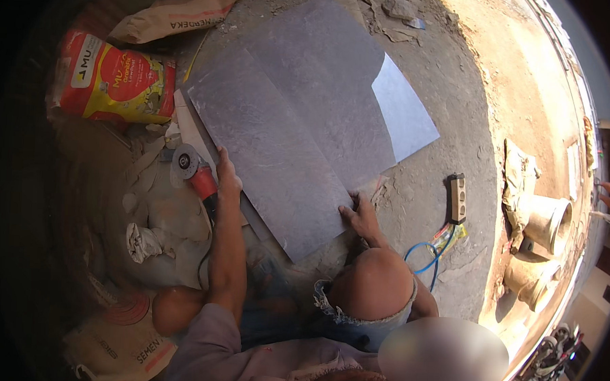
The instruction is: The person measures a large grey tile using a tape measure and marks it with a pencil, then plugs in an angle grinder and uses it to cut along the marked line.
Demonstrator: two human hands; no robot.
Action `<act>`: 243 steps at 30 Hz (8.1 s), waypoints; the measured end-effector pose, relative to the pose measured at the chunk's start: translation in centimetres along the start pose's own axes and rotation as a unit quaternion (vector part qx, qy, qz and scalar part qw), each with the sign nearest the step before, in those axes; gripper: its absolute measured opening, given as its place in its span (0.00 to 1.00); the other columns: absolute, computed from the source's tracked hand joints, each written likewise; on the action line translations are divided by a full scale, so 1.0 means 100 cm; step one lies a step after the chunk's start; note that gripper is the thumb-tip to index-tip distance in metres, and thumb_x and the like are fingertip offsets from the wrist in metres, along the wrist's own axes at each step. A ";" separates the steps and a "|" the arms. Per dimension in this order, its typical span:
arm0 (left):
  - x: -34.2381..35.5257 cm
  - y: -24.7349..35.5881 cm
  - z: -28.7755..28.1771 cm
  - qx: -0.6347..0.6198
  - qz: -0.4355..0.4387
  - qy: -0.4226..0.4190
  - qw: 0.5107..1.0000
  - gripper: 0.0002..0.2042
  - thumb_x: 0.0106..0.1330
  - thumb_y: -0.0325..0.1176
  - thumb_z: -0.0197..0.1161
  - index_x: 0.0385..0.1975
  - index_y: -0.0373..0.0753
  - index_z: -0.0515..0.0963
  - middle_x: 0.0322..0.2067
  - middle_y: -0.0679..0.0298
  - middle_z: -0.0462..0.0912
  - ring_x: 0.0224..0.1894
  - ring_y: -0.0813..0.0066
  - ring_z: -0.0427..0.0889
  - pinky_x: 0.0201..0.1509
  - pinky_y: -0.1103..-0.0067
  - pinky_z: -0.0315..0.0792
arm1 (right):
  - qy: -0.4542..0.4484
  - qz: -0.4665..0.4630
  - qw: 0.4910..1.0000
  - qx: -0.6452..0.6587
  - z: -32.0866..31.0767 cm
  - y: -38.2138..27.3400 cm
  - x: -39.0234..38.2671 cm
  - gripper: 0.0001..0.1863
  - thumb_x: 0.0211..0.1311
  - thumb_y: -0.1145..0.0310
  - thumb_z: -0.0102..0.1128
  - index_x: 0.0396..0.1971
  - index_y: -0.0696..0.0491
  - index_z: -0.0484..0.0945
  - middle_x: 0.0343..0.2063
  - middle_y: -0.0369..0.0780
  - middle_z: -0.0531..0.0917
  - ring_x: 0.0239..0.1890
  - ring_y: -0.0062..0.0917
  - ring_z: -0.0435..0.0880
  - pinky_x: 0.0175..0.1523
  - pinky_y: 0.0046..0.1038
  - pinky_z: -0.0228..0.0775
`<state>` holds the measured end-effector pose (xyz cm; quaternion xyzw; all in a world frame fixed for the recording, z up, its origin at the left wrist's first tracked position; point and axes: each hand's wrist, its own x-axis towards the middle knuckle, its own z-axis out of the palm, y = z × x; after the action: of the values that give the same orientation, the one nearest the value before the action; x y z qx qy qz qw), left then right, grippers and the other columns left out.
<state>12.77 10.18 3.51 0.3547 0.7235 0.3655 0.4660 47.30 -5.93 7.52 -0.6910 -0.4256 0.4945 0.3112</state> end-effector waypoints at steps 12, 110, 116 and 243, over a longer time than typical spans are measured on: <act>-0.054 0.106 0.046 0.090 -0.155 0.212 0.961 0.38 0.65 0.60 0.52 0.55 0.25 0.66 0.57 0.51 0.71 0.53 0.65 0.71 0.59 0.77 0.61 | -0.041 0.169 0.957 0.230 -0.006 0.029 -0.048 0.20 0.60 0.76 0.60 0.52 0.61 0.71 0.31 0.40 0.81 0.33 0.21 0.80 0.42 0.23 0.71; 0.073 0.039 -0.005 0.073 0.091 0.021 0.993 0.26 0.59 0.26 0.61 0.59 0.26 0.67 0.51 0.57 0.70 0.51 0.69 0.72 0.56 0.78 0.65 | 0.133 0.109 0.952 0.254 0.031 -0.002 0.013 0.15 0.62 0.72 0.61 0.45 0.64 0.73 0.27 0.39 0.82 0.27 0.17 0.81 0.34 0.18 0.74; 0.072 0.039 -0.004 0.098 0.088 0.025 0.991 0.26 0.59 0.26 0.61 0.58 0.27 0.68 0.51 0.57 0.71 0.51 0.69 0.72 0.57 0.78 0.66 | 0.134 0.102 0.955 0.245 0.031 0.004 0.014 0.16 0.62 0.71 0.62 0.46 0.64 0.74 0.27 0.38 0.82 0.28 0.17 0.81 0.34 0.18 0.74; -0.146 -0.027 0.063 0.185 0.019 0.136 0.973 0.21 0.66 0.29 0.53 0.57 0.26 0.67 0.60 0.42 0.66 0.60 0.52 0.69 0.61 0.67 0.65 | 0.157 -0.011 0.980 0.120 0.016 0.012 0.010 0.15 0.61 0.64 0.60 0.43 0.58 0.81 0.40 0.46 0.84 0.42 0.32 0.82 0.49 0.27 0.71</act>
<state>22.78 -2.32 5.42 0.3957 0.8282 0.2791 0.2823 46.29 -5.55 5.63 -0.7130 -0.3166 0.4235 0.4604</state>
